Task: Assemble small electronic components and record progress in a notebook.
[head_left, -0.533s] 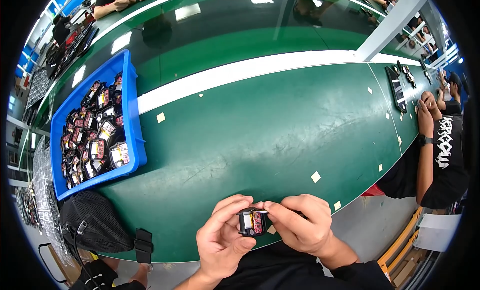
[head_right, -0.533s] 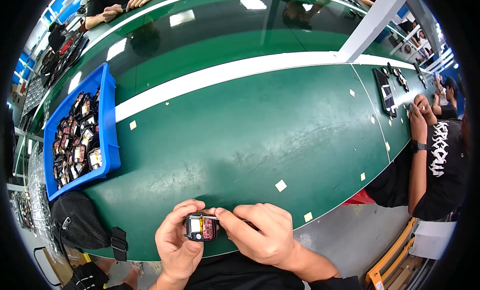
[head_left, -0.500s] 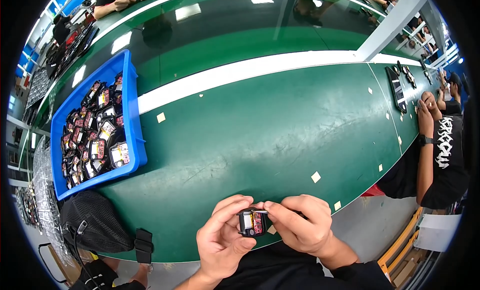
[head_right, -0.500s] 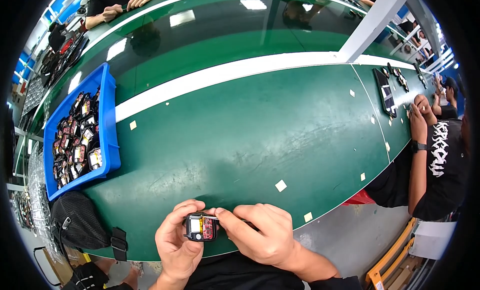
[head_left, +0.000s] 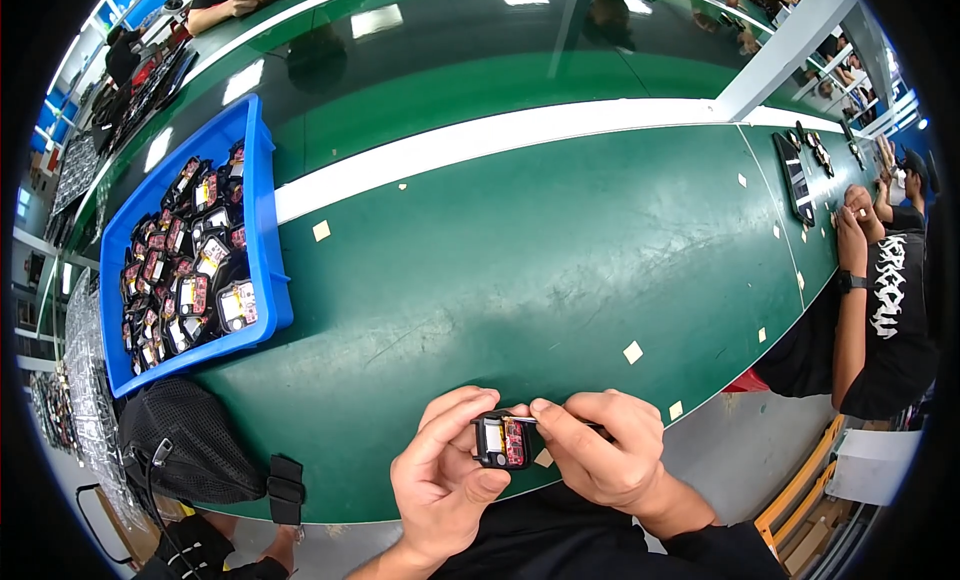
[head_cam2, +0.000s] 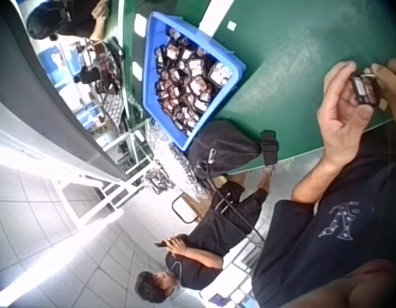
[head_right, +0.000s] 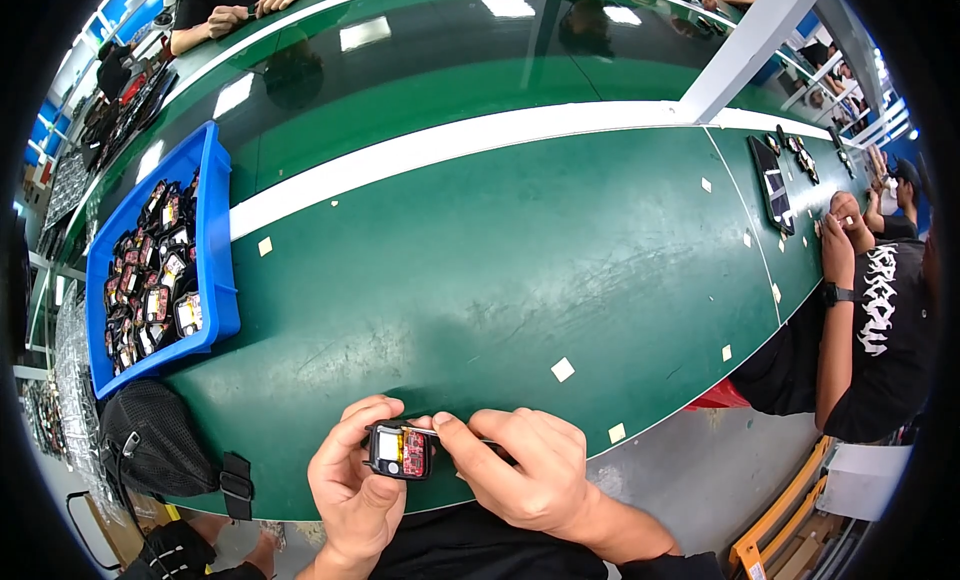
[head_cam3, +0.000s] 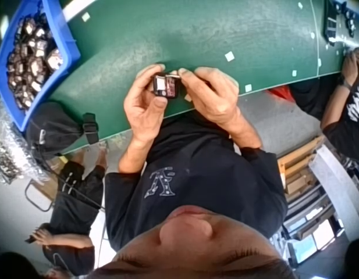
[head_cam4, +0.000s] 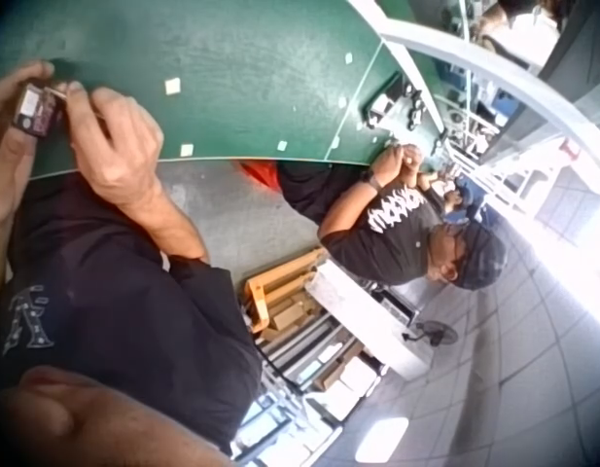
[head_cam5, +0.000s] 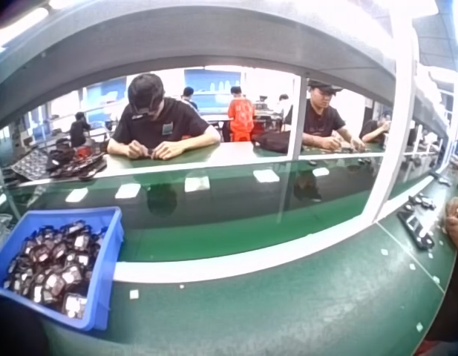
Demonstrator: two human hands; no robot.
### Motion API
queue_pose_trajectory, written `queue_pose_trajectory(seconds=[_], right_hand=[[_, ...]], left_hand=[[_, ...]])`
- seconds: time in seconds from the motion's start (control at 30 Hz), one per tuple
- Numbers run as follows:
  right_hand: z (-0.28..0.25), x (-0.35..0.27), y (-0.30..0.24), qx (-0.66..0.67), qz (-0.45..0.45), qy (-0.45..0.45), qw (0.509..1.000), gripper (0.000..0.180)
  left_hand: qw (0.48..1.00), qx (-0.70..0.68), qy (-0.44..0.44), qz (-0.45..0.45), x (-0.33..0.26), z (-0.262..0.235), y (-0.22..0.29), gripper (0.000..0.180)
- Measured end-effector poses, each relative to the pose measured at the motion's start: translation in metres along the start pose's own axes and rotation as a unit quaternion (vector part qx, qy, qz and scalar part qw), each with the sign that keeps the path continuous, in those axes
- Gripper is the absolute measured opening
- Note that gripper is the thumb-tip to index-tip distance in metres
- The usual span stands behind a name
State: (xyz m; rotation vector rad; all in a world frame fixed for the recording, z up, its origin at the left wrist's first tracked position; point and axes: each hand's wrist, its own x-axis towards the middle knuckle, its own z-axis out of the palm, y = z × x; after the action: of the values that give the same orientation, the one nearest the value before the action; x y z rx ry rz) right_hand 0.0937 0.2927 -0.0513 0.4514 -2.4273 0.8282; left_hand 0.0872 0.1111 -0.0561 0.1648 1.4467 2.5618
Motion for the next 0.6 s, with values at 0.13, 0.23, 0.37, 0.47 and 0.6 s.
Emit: queue_pose_trajectory(seconds=[0.13, 0.23, 0.37, 0.47, 0.6], right_hand=[[-0.0004, 0.0008, -0.0008, -0.004, -0.004, -0.002, 1.000, 0.042], [-0.0003, 0.0006, -0.0010, -0.008, -0.007, -0.002, 1.000, 0.043], [0.0004, -0.0008, 0.0004, -0.006, -0.015, -0.004, 1.000, 0.043], [0.0013, -0.0008, 0.0017, -0.011, -0.027, -0.008, 1.000, 0.042], [0.0000, 0.0013, 0.0019, -0.006, -0.034, -0.025, 0.999, 0.041]], left_hand=[[1.000, 0.002, 0.001, -0.003, -0.0013, -0.0016, -0.0015, 0.063], [1.000, 0.015, 0.001, -0.006, -0.0013, -0.0017, -0.0009, 0.063], [1.000, 0.029, 0.006, -0.005, -0.0004, -0.0005, 0.0005, 0.062], [0.999, 0.030, 0.012, -0.005, -0.0014, -0.0029, -0.0007, 0.062], [1.000, 0.008, 0.027, -0.008, -0.0012, 0.0010, 0.0012, 0.060]])
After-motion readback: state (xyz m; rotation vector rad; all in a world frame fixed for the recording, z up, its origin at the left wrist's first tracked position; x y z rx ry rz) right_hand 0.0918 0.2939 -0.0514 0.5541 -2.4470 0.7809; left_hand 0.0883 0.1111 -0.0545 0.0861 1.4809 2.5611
